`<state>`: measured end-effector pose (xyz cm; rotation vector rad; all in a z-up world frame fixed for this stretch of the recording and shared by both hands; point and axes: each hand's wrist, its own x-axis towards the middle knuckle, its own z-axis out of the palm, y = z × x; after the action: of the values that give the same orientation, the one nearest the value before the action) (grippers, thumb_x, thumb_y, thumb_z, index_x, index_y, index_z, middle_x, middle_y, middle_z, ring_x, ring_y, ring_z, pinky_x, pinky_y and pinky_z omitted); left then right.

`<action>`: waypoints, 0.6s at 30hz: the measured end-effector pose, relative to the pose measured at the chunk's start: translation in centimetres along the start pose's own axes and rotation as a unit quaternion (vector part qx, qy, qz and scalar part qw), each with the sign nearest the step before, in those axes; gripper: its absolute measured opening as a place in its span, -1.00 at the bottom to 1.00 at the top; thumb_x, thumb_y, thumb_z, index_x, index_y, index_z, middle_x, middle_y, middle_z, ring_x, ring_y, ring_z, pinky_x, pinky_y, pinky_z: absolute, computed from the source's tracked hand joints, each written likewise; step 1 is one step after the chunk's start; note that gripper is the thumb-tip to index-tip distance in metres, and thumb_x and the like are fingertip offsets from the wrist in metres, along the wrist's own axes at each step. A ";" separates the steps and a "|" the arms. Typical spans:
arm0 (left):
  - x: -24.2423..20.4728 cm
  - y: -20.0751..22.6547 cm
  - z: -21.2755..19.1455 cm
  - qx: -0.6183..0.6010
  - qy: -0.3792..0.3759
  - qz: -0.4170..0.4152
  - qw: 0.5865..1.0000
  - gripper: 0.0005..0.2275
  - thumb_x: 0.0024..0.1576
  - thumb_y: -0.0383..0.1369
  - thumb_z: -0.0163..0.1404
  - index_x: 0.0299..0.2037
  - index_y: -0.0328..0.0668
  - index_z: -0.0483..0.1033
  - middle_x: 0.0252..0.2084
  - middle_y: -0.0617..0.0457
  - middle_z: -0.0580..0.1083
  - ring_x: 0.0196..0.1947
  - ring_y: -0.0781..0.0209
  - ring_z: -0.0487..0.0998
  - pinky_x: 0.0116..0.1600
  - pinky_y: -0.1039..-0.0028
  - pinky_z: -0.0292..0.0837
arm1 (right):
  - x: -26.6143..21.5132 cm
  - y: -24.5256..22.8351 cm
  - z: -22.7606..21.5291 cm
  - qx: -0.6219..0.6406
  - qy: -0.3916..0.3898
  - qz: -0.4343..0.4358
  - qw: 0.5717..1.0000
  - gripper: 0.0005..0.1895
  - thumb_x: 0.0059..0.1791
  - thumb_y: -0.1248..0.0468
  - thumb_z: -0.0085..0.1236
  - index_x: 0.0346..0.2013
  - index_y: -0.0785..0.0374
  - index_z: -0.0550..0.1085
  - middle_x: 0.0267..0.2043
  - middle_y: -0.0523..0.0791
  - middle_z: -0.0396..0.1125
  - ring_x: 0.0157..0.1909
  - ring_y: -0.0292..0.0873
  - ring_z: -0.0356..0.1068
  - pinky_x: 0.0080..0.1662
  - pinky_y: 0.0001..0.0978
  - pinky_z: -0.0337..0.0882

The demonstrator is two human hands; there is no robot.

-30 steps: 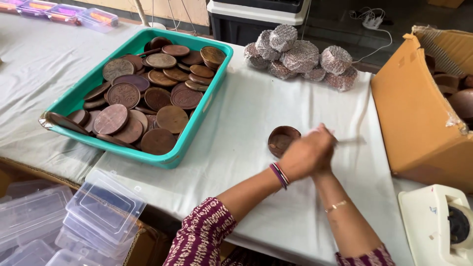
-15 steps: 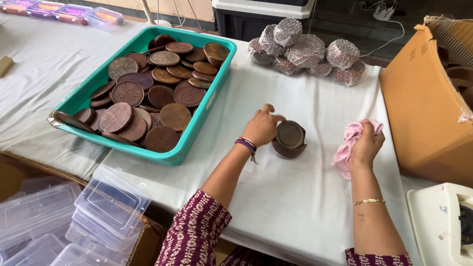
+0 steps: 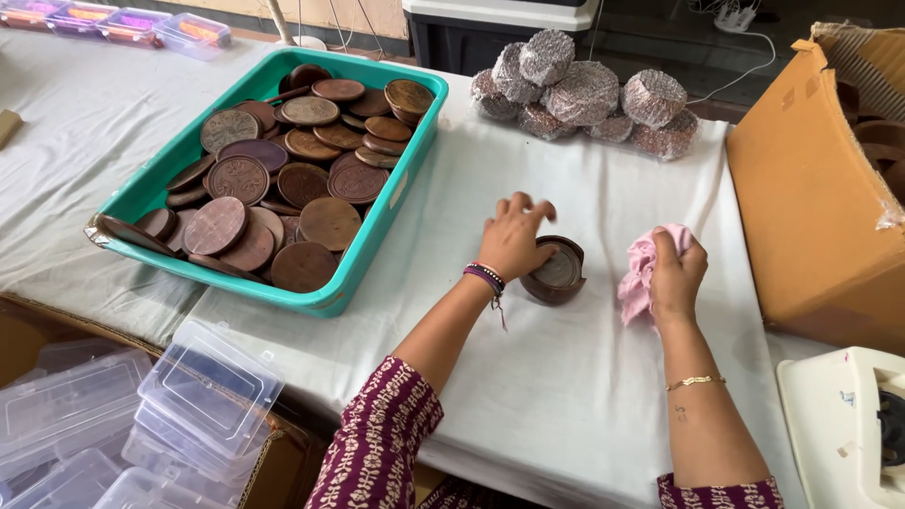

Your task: The recorder is wrapping wooden bowls in bubble wrap and cleaning them.

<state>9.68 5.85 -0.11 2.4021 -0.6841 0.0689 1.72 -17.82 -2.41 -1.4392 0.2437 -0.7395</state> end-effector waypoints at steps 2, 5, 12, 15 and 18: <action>0.1 -0.7 0.4 0.023 0.022 0.017 0.999 -0.55 -0.06 -0.15 0.26 0.05 0.17 0.46 0.16 -0.05 0.42 0.20 -0.11 0.43 0.10 0.12 0.48 | -0.6 -1.8 0.7 -0.001 -0.016 -0.009 1.000 -0.66 0.15 0.26 0.13 -0.47 0.23 0.27 -0.48 -0.29 0.18 -0.52 -0.44 0.07 -0.48 -0.48 0.12; 0.7 -2.4 1.4 0.023 0.014 0.014 1.000 -0.66 0.00 -0.16 0.23 -0.04 0.02 0.51 -0.04 -0.06 0.53 0.02 -0.11 0.53 0.01 0.15 0.50 | -2.3 -5.7 2.8 -0.214 -0.114 0.191 0.951 -0.66 0.07 0.09 0.07 -0.48 0.23 0.46 -0.61 -0.16 0.32 -0.70 -0.34 0.25 -0.62 -0.45 0.30; 2.4 -4.6 2.2 -0.114 -0.091 -0.123 0.982 -0.66 0.01 -0.09 0.24 -0.29 -0.22 0.53 -0.37 -0.12 0.59 -0.29 0.00 0.65 -0.12 0.23 0.54 | -3.2 -5.3 4.7 -0.248 -0.213 0.314 0.891 -0.70 -0.03 0.12 0.24 -0.45 0.32 0.48 -0.69 -0.06 0.30 -0.83 -0.23 0.10 -0.77 -0.31 0.10; 2.5 -5.5 3.5 -0.165 -0.074 -0.098 0.979 -0.66 0.03 -0.10 0.22 -0.27 -0.23 0.54 -0.37 -0.13 0.59 -0.32 -0.01 0.64 -0.17 0.23 0.54 | -3.4 -4.3 4.6 -0.224 -0.205 0.304 0.903 -0.76 -0.07 0.19 0.28 -0.44 0.31 0.48 -0.71 -0.07 0.27 -0.83 -0.28 0.07 -0.76 -0.32 0.00; 2.2 -5.0 4.0 -0.178 0.001 -0.031 0.984 -0.69 0.07 -0.09 0.16 -0.21 -0.16 0.57 -0.32 -0.10 0.60 -0.29 -0.01 0.64 -0.15 0.25 0.53 | -4.0 -5.7 5.5 -0.203 -0.180 0.279 0.921 -0.78 -0.09 0.23 0.30 -0.44 0.32 0.46 -0.69 -0.09 0.26 -0.81 -0.30 0.04 -0.75 -0.33 -0.05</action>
<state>13.56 5.76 -5.68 2.0764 -0.5664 -0.0723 0.02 -10.78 2.75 -1.7514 0.5144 0.0554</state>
